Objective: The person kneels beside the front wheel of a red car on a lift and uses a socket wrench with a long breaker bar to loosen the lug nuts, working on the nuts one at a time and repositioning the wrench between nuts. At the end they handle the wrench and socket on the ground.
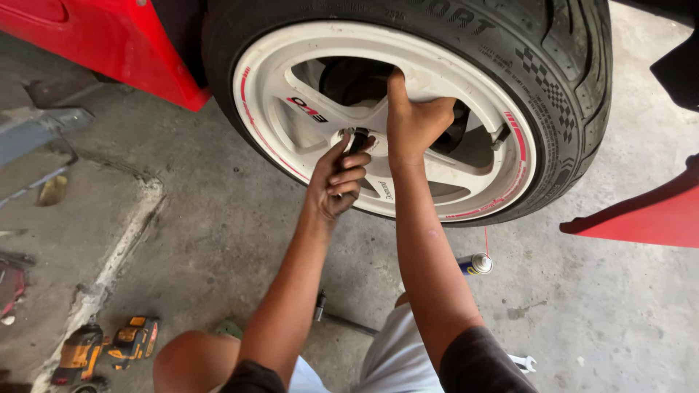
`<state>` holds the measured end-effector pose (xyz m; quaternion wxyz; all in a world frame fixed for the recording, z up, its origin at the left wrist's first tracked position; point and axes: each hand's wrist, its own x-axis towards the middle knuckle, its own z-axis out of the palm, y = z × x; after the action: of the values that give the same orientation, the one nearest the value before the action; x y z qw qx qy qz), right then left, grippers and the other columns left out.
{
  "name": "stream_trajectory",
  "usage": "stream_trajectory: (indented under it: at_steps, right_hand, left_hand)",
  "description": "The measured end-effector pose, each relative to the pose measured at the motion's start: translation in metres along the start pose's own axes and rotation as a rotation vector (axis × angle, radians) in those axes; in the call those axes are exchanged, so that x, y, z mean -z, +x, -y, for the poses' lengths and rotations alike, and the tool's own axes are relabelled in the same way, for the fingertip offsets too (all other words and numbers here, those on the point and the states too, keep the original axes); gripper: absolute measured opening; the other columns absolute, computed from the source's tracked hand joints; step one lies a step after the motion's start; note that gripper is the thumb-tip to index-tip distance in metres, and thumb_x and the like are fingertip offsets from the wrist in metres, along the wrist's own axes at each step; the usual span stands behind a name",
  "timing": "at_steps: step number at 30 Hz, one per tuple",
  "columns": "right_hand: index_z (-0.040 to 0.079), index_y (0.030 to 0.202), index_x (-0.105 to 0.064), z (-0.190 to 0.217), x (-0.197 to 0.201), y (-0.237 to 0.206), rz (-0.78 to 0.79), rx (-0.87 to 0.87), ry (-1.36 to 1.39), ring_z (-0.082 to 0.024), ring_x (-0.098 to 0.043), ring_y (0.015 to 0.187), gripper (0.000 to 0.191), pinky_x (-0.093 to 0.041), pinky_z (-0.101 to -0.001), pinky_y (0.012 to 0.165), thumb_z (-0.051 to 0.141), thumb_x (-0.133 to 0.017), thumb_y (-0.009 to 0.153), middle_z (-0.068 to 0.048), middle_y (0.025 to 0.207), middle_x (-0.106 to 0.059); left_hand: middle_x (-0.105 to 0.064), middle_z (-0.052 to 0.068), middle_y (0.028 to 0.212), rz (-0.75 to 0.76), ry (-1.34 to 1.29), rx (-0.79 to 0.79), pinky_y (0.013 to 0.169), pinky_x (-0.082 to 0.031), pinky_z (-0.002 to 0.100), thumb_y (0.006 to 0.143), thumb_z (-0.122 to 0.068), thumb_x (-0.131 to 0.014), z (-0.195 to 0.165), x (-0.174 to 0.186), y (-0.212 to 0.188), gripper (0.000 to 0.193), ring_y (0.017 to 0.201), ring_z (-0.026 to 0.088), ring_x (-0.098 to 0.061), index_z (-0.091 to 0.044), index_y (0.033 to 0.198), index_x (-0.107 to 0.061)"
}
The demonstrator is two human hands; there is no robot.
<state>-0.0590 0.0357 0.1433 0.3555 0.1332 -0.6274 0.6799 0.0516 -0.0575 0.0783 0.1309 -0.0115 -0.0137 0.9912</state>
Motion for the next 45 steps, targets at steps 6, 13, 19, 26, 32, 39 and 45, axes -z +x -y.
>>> stream_trajectory:
  at_steps: [6, 13, 19, 26, 32, 39, 45]
  right_hand:
    - [-0.008, 0.115, -0.061, 0.005, -0.001, 0.0, -0.03, 0.029, -0.025, -0.019, -0.076, 0.091, 0.051, -0.06, -0.031, 0.087, 0.02, -0.087, 0.081, -0.015, 0.102, -0.078]
    - [-0.008, 0.109, -0.063, 0.004, 0.0, 0.001, -0.036, 0.004, -0.071, -0.022, -0.077, 0.086, 0.051, -0.06, -0.0319, 0.084, 0.024, -0.089, 0.079, -0.016, 0.097, -0.078]
    - [-0.008, 0.11, -0.063, 0.0, 0.001, 0.002, -0.014, 0.008, -0.114, -0.024, -0.079, 0.09, 0.053, -0.06, -0.033, 0.085, 0.026, -0.09, 0.079, -0.017, 0.099, -0.078]
    - [-0.009, 0.117, -0.062, -0.001, 0.004, 0.006, 0.01, 0.096, -0.09, -0.025, -0.079, 0.098, 0.057, -0.061, -0.0346, 0.089, 0.027, -0.091, 0.084, -0.018, 0.107, -0.078]
    - [-0.008, 0.128, -0.058, 0.005, 0.005, -0.003, 0.018, 0.073, -0.04, -0.023, -0.075, 0.103, 0.059, -0.058, -0.0336, 0.096, 0.027, -0.088, 0.091, -0.017, 0.114, -0.077]
    - [-0.006, 0.132, -0.054, 0.003, 0.004, -0.005, 0.056, 0.097, 0.028, -0.021, -0.072, 0.11, 0.056, -0.056, -0.0321, 0.101, 0.021, -0.086, 0.095, -0.016, 0.121, -0.074]
    - [-0.005, 0.133, -0.053, -0.008, 0.006, -0.005, 0.031, 0.133, -0.03, -0.021, -0.073, 0.108, 0.06, -0.057, -0.0316, 0.1, 0.024, -0.087, 0.093, -0.017, 0.12, -0.073]
  left_hand:
    - [-0.03, -0.008, 0.055, -0.19, 0.545, 0.087, 0.026, -0.017, 0.019, 0.11, -0.039, -0.05, -0.013, -0.011, 0.006, 0.035, 0.036, 0.002, -0.024, -0.014, 0.085, -0.049]
    - [-0.026, -0.006, 0.055, -0.625, 1.19, 0.038, 0.034, -0.015, 0.027, 0.104, -0.042, -0.049, -0.001, -0.043, 0.01, 0.038, 0.038, 0.007, -0.021, -0.014, 0.08, -0.04]
    - [-0.034, -0.004, 0.055, -0.658, 1.321, -0.027, 0.035, -0.026, 0.03, 0.106, -0.042, -0.046, 0.008, -0.042, 0.015, 0.04, 0.039, 0.009, -0.029, -0.009, 0.082, -0.042]
    - [-0.039, -0.003, 0.052, -0.511, 1.434, -0.114, 0.033, -0.039, 0.031, 0.104, -0.053, -0.047, 0.042, -0.006, -0.08, 0.047, 0.035, 0.01, -0.04, -0.011, 0.084, -0.045]
    - [-0.044, -0.001, 0.056, -0.489, 1.322, -0.112, 0.032, -0.039, 0.032, 0.102, -0.048, -0.044, 0.007, 0.03, -0.116, 0.043, 0.034, 0.011, -0.042, -0.008, 0.088, -0.05]
    - [-0.053, 0.001, 0.059, -0.451, 0.973, -0.101, 0.037, -0.031, 0.025, 0.103, -0.041, -0.051, 0.005, 0.028, -0.068, 0.042, 0.04, 0.006, -0.039, -0.015, 0.134, -0.059]
    - [-0.052, -0.001, 0.057, -0.314, 0.751, -0.156, 0.033, -0.02, 0.021, 0.102, -0.036, -0.054, -0.016, 0.026, -0.053, 0.045, 0.037, 0.003, -0.03, -0.008, 0.137, -0.057]
